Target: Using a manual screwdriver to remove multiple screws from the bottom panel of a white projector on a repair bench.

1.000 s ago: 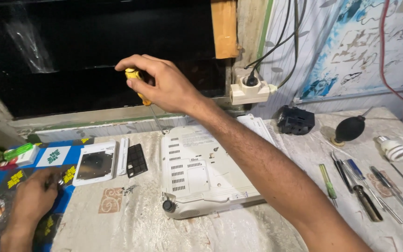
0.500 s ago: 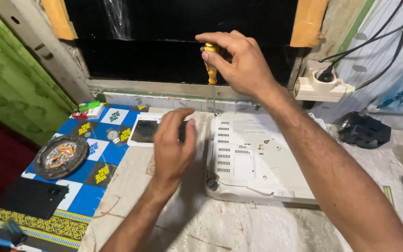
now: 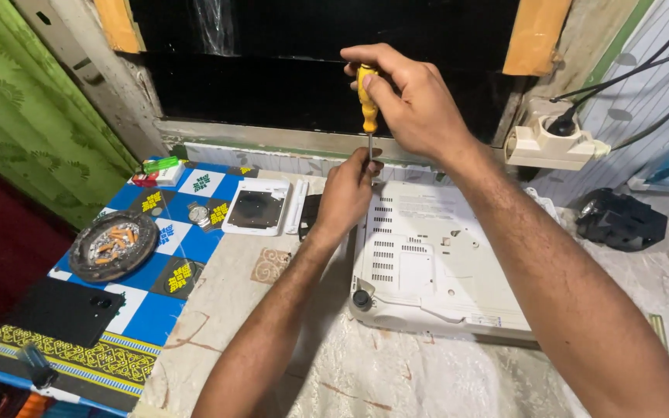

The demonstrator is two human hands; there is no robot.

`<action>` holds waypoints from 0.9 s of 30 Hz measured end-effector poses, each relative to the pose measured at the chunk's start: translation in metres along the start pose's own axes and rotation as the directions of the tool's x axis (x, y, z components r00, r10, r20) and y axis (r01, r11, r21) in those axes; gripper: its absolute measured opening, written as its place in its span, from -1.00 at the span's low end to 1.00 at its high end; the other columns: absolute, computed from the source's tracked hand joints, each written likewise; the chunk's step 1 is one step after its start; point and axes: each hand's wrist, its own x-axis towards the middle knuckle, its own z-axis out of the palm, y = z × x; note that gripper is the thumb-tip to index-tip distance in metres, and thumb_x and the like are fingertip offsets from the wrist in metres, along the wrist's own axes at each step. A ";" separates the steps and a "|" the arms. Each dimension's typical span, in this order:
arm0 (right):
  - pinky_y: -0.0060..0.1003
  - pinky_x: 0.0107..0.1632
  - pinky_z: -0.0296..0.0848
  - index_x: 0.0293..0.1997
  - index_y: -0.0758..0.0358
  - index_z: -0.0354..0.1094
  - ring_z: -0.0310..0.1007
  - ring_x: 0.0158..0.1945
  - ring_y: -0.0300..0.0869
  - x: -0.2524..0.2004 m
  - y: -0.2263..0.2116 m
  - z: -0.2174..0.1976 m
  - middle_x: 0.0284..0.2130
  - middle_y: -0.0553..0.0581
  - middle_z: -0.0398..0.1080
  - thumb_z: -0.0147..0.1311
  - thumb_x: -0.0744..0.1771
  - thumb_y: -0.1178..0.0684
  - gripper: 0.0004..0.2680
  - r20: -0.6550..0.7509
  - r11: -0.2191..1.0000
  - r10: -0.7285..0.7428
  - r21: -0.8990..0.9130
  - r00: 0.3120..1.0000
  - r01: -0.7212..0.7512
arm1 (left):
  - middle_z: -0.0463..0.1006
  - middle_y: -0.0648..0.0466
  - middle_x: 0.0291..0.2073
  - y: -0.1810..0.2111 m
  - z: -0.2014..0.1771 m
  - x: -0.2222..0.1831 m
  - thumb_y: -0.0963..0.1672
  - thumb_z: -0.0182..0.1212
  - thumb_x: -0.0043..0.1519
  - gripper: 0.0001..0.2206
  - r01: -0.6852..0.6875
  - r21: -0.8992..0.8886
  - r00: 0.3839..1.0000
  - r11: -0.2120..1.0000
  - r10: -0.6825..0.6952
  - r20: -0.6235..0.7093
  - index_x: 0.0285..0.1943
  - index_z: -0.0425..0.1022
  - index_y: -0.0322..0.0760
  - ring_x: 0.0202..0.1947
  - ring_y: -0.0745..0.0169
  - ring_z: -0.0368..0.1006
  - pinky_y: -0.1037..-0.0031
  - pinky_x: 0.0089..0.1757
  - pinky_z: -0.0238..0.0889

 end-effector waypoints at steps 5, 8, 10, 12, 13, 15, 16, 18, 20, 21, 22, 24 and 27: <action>-0.40 -0.07 0.40 0.22 0.23 0.36 0.34 -0.16 -0.29 -0.003 0.010 0.007 -0.03 0.06 0.35 0.01 0.43 0.14 -0.79 -0.035 1.000 -0.021 -0.019 0.999 0.021 | 0.70 0.04 -0.24 -0.011 -0.002 0.004 -0.19 0.00 0.38 -0.81 -0.099 0.031 0.994 0.995 0.101 -0.039 0.07 0.49 -0.31 -0.23 0.14 0.66 0.36 -0.17 0.49; -0.38 0.05 0.41 0.33 0.06 0.29 0.29 -0.03 -0.24 -0.011 0.018 0.015 0.01 0.04 0.19 0.10 0.44 0.05 -0.73 -0.049 1.000 0.006 0.028 0.999 -0.004 | 0.67 0.07 -0.42 -0.015 -0.002 0.003 -0.16 0.09 0.35 -0.90 -0.131 0.121 0.984 0.984 0.143 -0.105 -0.07 0.50 -0.24 -0.41 0.09 0.59 0.35 -0.28 0.36; -0.34 0.08 0.61 0.54 -0.21 -0.21 0.16 0.44 0.05 -0.017 0.026 0.022 0.49 0.20 -0.06 0.22 0.41 0.11 -0.41 -0.012 0.978 0.147 0.154 0.989 -0.143 | 0.67 0.04 -0.42 -0.018 -0.001 0.005 -0.16 0.15 0.35 -0.91 -0.192 0.118 0.965 0.974 0.209 -0.156 -0.11 0.50 -0.32 -0.47 0.17 0.57 0.37 -0.36 0.39; -0.34 0.02 0.62 0.39 0.00 -0.04 0.30 0.25 -0.06 -0.020 0.024 0.025 0.32 0.18 0.14 0.24 0.37 0.06 -0.51 0.000 0.960 0.262 0.102 0.965 -0.260 | 0.70 0.05 -0.39 -0.020 0.002 0.006 -0.19 0.15 0.32 -0.90 -0.213 0.131 0.956 0.968 0.234 -0.176 -0.07 0.52 -0.30 -0.46 0.13 0.61 0.35 -0.31 0.44; -0.35 -0.05 0.64 0.25 0.21 0.13 0.44 0.07 -0.17 -0.022 0.023 0.026 0.14 0.15 0.35 0.26 0.32 0.01 -0.59 0.006 0.926 0.374 0.047 0.927 -0.374 | 0.72 0.06 -0.36 -0.021 0.003 0.007 -0.21 0.15 0.29 -0.86 -0.235 0.143 0.946 0.961 0.260 -0.194 -0.02 0.54 -0.28 -0.45 0.09 0.65 0.33 -0.26 0.50; -0.22 -0.06 0.59 0.09 0.24 0.31 0.53 -0.02 -0.09 -0.033 0.046 0.032 -0.03 0.17 0.46 0.32 0.31 0.03 -0.69 -0.019 0.927 0.374 0.032 0.927 -0.374 | 0.72 0.04 -0.36 -0.010 0.000 0.001 -0.19 0.17 0.28 -0.90 -0.211 0.165 0.953 0.963 0.240 -0.183 -0.09 0.56 -0.24 -0.33 0.01 0.65 0.26 -0.22 0.49; -0.09 -0.07 0.55 -0.07 0.28 0.50 0.62 -0.11 0.01 -0.039 0.057 0.034 -0.21 0.19 0.56 0.38 0.30 0.06 -0.80 -0.046 0.927 0.375 0.015 0.926 -0.374 | 0.72 0.02 -0.35 -0.004 -0.002 -0.001 -0.17 0.20 0.28 -0.93 -0.188 0.185 0.960 0.964 0.220 -0.171 -0.15 0.58 -0.20 -0.21 -0.07 0.65 0.19 -0.19 0.48; -0.21 -0.14 0.56 -0.12 0.27 0.54 0.61 -0.19 -0.08 -0.043 0.057 0.033 -0.28 0.18 0.57 0.40 0.29 0.06 -0.82 -0.074 0.912 0.410 0.057 0.909 -0.407 | 0.71 0.03 -0.39 -0.006 0.001 0.000 -0.14 0.22 0.27 -0.94 -0.173 0.180 0.961 0.968 0.206 -0.185 -0.16 0.57 -0.18 -0.25 -0.04 0.65 0.23 -0.19 0.48; -0.33 -0.22 0.58 -0.16 0.25 0.57 0.61 -0.27 -0.17 -0.046 0.056 0.033 -0.35 0.16 0.58 0.41 0.28 0.06 -0.84 -0.101 0.894 0.446 0.100 0.889 -0.437 | 0.70 0.05 -0.42 -0.008 0.003 0.002 -0.12 0.24 0.27 -0.93 -0.158 0.175 0.961 0.972 0.192 -0.198 -0.17 0.55 -0.17 -0.28 -0.01 0.65 0.27 -0.20 0.48; -0.36 -0.25 0.56 -0.17 0.24 0.57 0.58 -0.30 -0.21 -0.047 0.056 0.034 -0.37 0.14 0.57 0.42 0.28 0.06 -0.85 -0.118 0.894 0.444 0.125 0.888 -0.430 | 0.70 0.05 -0.42 -0.010 0.003 0.001 -0.12 0.25 0.26 -0.93 -0.146 0.144 0.965 0.979 0.173 -0.195 -0.17 0.55 -0.17 -0.29 0.00 0.65 0.27 -0.20 0.47; -0.39 -0.27 0.55 -0.18 0.23 0.57 0.56 -0.34 -0.26 -0.048 0.056 0.035 -0.40 0.12 0.57 0.43 0.28 0.06 -0.85 -0.136 0.894 0.442 0.150 0.887 -0.423 | 0.70 0.04 -0.42 -0.011 0.003 0.001 -0.11 0.26 0.26 -0.93 -0.134 0.113 0.969 0.985 0.154 -0.192 -0.18 0.54 -0.17 -0.29 0.01 0.65 0.27 -0.20 0.47; -0.36 -0.18 0.57 -0.05 0.26 0.50 0.57 -0.26 -0.24 -0.051 0.056 0.035 -0.34 0.15 0.57 0.38 0.30 0.11 -0.81 -0.130 0.905 0.411 0.173 0.902 -0.388 | 0.70 0.05 -0.39 -0.017 0.003 -0.001 -0.12 0.25 0.27 -0.93 -0.117 0.096 0.980 0.989 0.130 -0.147 -0.16 0.56 -0.17 -0.28 0.05 0.65 0.29 -0.19 0.47; -0.30 -0.04 0.59 0.15 0.29 0.39 0.57 -0.14 -0.23 -0.054 0.054 0.036 -0.24 0.18 0.58 0.30 0.34 0.15 -0.73 -0.110 0.912 0.378 0.212 0.919 -0.350 | 0.71 0.00 -0.32 -0.027 0.005 -0.004 -0.15 0.23 0.28 -0.90 -0.078 0.088 0.995 0.993 0.083 -0.061 -0.08 0.57 -0.19 -0.21 0.02 0.65 0.30 -0.15 0.48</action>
